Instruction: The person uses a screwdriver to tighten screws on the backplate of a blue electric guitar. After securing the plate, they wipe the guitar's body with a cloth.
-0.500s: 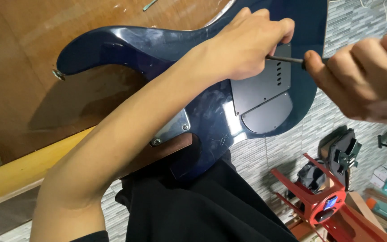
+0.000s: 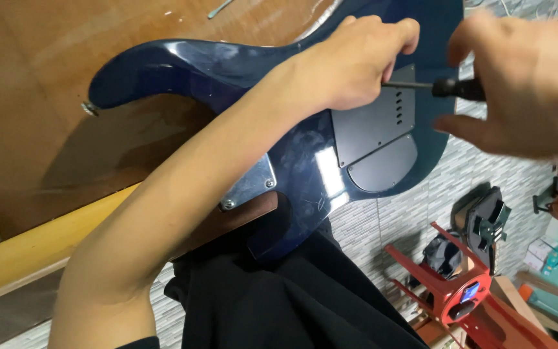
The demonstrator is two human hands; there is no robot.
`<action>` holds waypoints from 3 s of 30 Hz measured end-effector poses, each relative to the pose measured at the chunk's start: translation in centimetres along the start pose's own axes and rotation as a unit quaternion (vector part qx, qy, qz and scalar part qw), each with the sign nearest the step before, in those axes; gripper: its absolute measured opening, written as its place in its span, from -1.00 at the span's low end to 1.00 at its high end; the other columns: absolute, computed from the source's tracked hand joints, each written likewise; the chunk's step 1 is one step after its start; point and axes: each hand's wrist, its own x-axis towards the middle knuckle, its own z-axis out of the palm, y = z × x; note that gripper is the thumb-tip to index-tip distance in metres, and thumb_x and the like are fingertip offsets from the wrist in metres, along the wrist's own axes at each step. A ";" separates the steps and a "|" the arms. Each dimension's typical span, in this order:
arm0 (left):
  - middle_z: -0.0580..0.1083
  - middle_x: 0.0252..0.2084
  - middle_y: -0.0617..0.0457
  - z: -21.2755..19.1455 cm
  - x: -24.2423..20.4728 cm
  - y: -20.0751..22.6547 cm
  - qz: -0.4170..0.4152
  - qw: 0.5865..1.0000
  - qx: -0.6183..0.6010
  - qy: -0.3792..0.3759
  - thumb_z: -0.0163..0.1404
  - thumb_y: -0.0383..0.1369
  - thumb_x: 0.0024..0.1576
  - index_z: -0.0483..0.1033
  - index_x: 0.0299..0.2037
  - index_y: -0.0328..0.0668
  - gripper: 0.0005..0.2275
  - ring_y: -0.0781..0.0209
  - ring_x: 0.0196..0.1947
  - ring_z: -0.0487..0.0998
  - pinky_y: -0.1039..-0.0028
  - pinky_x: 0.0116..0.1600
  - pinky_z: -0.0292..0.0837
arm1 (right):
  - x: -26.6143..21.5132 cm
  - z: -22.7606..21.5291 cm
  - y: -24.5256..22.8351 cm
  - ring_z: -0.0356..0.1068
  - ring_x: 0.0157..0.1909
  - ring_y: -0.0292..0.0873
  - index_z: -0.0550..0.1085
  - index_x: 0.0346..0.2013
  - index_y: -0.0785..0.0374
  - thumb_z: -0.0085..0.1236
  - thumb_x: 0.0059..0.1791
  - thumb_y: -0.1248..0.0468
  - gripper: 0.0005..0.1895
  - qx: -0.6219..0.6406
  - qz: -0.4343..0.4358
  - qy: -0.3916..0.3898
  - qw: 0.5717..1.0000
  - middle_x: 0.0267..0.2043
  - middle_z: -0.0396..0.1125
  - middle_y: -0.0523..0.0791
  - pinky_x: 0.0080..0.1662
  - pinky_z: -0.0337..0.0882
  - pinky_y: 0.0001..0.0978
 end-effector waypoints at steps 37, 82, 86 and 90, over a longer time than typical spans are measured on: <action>0.45 -0.41 0.07 1.0 1.0 -1.1 -0.006 0.999 0.041 -0.029 -0.25 -0.72 -0.01 0.32 -0.24 -0.02 -0.70 -0.09 -0.26 0.40 0.14 -0.06 0.18 | -0.7 -0.5 -0.6 0.17 -0.32 -0.18 0.31 -0.18 0.06 -0.27 0.33 0.06 -0.72 -0.205 -0.241 -0.003 0.949 -0.27 0.10 -0.23 -0.46 0.03 -0.26; 0.57 -0.50 0.29 0.4 0.5 -1.3 0.016 0.998 -0.052 0.036 -0.18 -0.78 -0.12 0.36 -0.30 -0.02 -0.64 0.17 -0.47 0.54 0.23 -0.10 0.29 | -3.5 4.2 0.7 -0.17 -0.49 -0.24 0.42 0.51 0.16 -0.02 0.28 0.20 -0.53 -0.100 -0.242 0.167 0.951 -0.31 0.17 -0.16 -0.38 -0.07 -0.35; 0.57 -0.51 0.29 0.5 0.5 -1.5 0.024 0.997 -0.047 0.054 -0.14 -0.76 -0.13 0.37 -0.32 -0.02 -0.66 0.16 -0.47 0.55 0.24 -0.22 0.32 | -3.4 2.9 0.6 -0.04 -0.49 -0.25 0.40 0.50 0.13 -0.09 0.24 0.22 -0.50 -0.131 -0.242 0.157 0.948 -0.15 0.27 -0.14 -0.37 0.11 -0.36; 0.58 -0.51 0.30 0.8 0.7 -1.7 0.024 0.997 -0.038 0.058 -0.11 -0.77 -0.14 0.39 -0.33 -0.01 -0.66 0.17 -0.46 0.55 0.23 -0.23 0.33 | -3.2 2.6 0.7 0.02 -0.49 -0.24 0.36 0.55 0.14 -0.12 0.24 0.19 -0.45 -0.140 -0.246 0.149 0.947 -0.16 0.27 -0.15 -0.38 0.14 -0.37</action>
